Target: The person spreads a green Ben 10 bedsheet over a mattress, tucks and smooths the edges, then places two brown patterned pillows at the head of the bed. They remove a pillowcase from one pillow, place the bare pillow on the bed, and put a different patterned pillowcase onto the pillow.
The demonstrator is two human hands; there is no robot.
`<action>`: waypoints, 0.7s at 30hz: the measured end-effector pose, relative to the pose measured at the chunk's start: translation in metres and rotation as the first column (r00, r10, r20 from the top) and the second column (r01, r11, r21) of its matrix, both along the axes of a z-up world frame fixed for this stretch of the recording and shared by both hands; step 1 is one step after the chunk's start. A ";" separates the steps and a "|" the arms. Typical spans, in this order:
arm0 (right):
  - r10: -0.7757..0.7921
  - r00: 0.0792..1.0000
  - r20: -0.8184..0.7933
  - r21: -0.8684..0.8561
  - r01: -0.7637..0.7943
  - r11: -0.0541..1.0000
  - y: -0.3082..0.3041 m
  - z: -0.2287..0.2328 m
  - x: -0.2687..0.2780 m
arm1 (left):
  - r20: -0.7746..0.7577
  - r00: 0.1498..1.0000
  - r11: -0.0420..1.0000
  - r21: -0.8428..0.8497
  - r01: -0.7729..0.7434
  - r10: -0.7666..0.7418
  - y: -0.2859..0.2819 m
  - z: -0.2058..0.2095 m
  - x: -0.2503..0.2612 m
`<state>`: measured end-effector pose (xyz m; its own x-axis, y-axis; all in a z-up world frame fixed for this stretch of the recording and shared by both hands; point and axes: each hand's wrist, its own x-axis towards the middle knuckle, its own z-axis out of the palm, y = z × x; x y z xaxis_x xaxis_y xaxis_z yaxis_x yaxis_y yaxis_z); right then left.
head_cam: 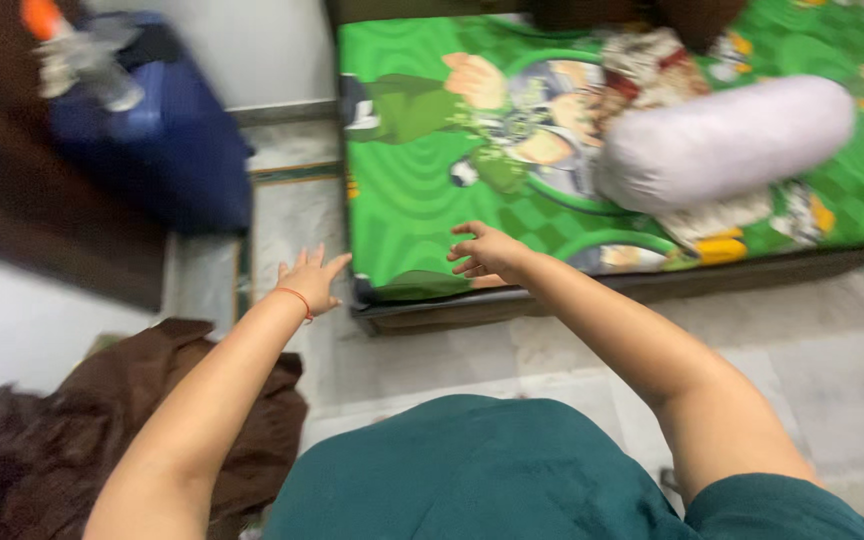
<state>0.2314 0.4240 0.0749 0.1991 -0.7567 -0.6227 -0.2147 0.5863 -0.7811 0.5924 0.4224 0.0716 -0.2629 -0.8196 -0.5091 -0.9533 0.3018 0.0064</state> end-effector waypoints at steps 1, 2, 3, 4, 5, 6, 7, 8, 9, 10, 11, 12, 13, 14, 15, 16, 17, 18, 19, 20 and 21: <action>-0.057 0.998 0.005 -0.006 0.057 0.998 0.009 -0.002 -0.033 | -0.020 0.999 0.999 -0.021 0.036 -0.037 -0.008 0.002 -0.032; -0.111 0.994 0.007 -0.012 0.111 0.994 0.018 -0.004 -0.066 | -0.043 0.997 0.997 -0.042 0.070 -0.071 -0.016 0.003 -0.063; -0.165 0.986 0.009 -0.019 0.165 0.986 0.027 -0.006 -0.100 | -0.050 0.992 0.992 -0.059 0.114 -0.117 -0.021 0.002 -0.098; -0.197 0.980 -0.028 -0.017 0.197 0.980 0.034 -0.008 -0.137 | -0.052 0.986 0.985 -0.082 0.153 -0.158 -0.027 0.003 -0.136; -0.229 0.971 -0.064 -0.014 0.229 0.973 0.043 -0.008 -0.178 | -0.053 0.979 0.976 -0.104 0.192 -0.198 -0.032 0.003 -0.174; -0.259 0.961 -0.097 -0.005 0.260 0.966 0.055 -0.011 -0.217 | -0.062 0.967 0.967 -0.086 0.240 -0.246 -0.036 0.001 -0.212; -0.307 0.949 -0.070 -0.006 0.308 0.951 0.068 -0.013 -0.257 | -0.072 0.954 0.955 -0.068 0.288 -0.292 -0.041 -0.001 -0.254; -0.354 0.934 -0.045 -0.007 0.354 0.935 0.082 -0.014 -0.297 | -0.083 0.938 0.941 -0.051 0.334 -0.338 -0.043 -0.003 -0.294; -0.400 0.916 -0.020 -0.008 0.400 0.916 0.095 -0.014 -0.335 | -0.106 0.923 0.929 -0.040 0.367 -0.370 -0.043 -0.005 -0.332; -0.442 0.896 -0.047 0.023 0.444 0.896 0.105 -0.012 -0.370 | -0.133 0.909 0.918 -0.037 0.395 -0.396 -0.045 -0.005 -0.370; -0.483 0.873 -0.076 0.053 0.487 0.872 0.118 -0.011 -0.401 | -0.160 0.893 0.906 -0.033 0.422 -0.421 -0.049 -0.005 -0.405; -0.512 0.852 -0.109 0.088 0.521 0.849 0.130 -0.011 -0.427 | -0.184 0.872 0.890 -0.039 0.454 -0.453 -0.049 -0.006 -0.437; -0.532 0.837 -0.126 0.078 0.543 0.836 0.137 -0.010 -0.452 | -0.208 0.850 0.873 -0.045 0.486 -0.484 -0.050 -0.007 -0.467; -0.544 0.826 -0.144 0.079 0.558 0.826 0.145 -0.009 -0.473 | -0.233 0.831 0.859 -0.041 0.511 -0.506 -0.048 -0.010 -0.490; -0.556 0.815 -0.163 0.079 0.573 0.816 0.152 -0.008 -0.491 | -0.222 0.818 0.841 -0.024 0.540 -0.531 -0.046 -0.015 -0.511; -0.559 0.816 -0.150 0.069 0.572 0.817 0.154 -0.008 -0.506 | -0.205 0.805 0.824 -0.012 0.567 -0.557 -0.050 -0.019 -0.530; -0.561 0.816 -0.138 0.059 0.572 0.818 0.156 -0.009 -0.520 | -0.188 0.791 0.806 0.000 0.593 -0.582 -0.054 -0.025 -0.548; -0.563 0.817 -0.123 0.050 0.571 0.819 0.155 -0.012 -0.530 | -0.187 0.807 0.817 0.041 0.576 -0.560 -0.060 -0.032 -0.562; -0.563 0.820 -0.100 0.049 0.569 0.821 0.154 -0.015 -0.539 | -0.184 0.823 0.826 0.082 0.558 -0.538 -0.068 -0.041 -0.578; -0.562 0.823 -0.077 0.054 0.567 0.822 0.152 -0.021 -0.547 | -0.180 0.839 0.833 0.127 0.538 -0.514 -0.074 -0.054 -0.592; -0.562 0.826 -0.054 0.058 0.564 0.824 0.150 -0.027 -0.555 | -0.191 0.856 0.848 0.147 0.509 -0.481 -0.086 -0.068 -0.606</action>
<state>-0.3236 0.5738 0.0476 -0.2701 -0.6865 -0.6751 0.1439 0.6646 -0.7333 -0.0136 0.3369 0.0038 -0.6884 -0.4551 -0.5647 -0.6618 0.7128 0.2323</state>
